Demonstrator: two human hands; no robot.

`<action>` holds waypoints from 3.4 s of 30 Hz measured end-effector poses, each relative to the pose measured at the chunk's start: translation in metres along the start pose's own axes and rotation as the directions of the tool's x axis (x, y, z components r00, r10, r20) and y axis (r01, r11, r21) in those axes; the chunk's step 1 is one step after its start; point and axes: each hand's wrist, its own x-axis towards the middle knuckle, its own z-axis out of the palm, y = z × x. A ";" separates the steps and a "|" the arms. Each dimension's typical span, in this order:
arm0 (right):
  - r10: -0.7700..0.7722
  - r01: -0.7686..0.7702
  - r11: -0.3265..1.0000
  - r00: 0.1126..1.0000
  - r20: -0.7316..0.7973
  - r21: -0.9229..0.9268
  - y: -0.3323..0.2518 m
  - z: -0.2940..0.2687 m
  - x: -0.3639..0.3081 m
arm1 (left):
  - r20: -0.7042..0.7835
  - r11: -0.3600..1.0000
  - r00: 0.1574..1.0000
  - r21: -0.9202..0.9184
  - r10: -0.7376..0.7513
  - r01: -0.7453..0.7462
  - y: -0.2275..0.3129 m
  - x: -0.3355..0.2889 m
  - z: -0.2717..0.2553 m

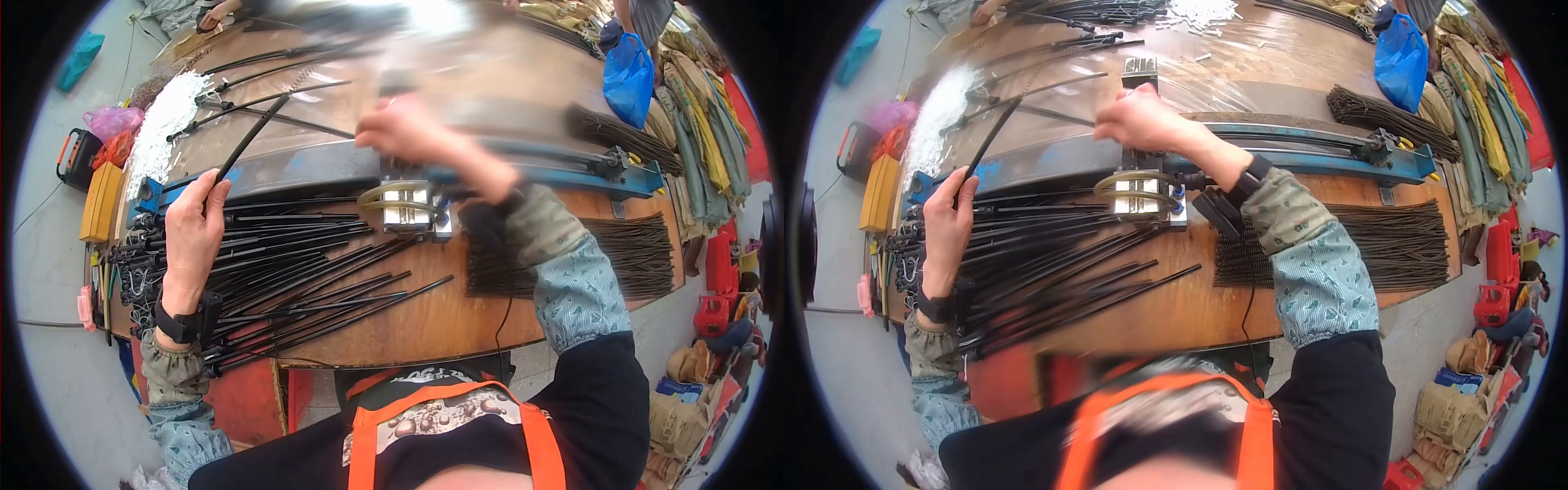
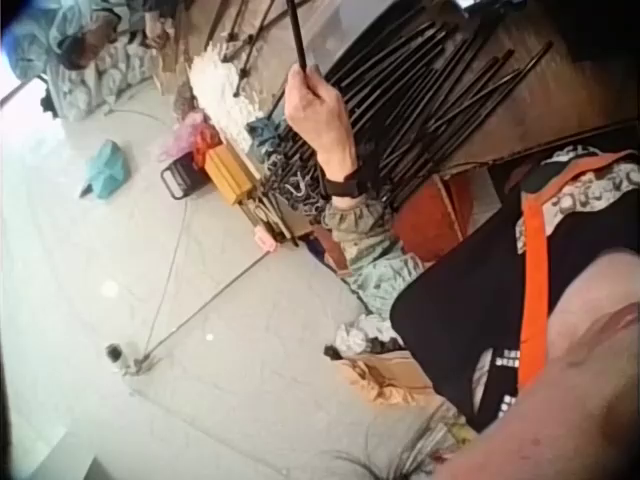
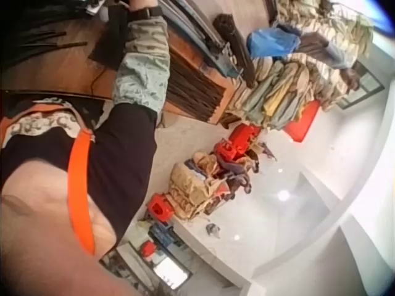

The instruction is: The person picks up a rod, slides a spring onto it, and places the assembly into a machine to be pressed. They then remove the finished rod and place it onto a pile on the table.

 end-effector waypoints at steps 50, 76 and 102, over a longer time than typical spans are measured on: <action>0.177 -0.242 0.944 0.945 -0.275 -0.224 -0.023 -0.053 -0.185 | 0.304 0.967 0.926 0.046 0.225 -0.250 0.042 0.064 0.155; 0.315 -0.324 0.943 0.943 0.106 0.079 -0.063 -0.027 -0.223 | 0.480 0.926 0.858 0.208 0.183 -0.314 0.054 -0.136 0.075; -0.011 0.035 0.996 0.958 -0.287 0.079 -0.081 -0.049 -0.280 | 0.660 0.929 0.671 -0.347 0.338 -0.126 0.169 -0.089 0.098</action>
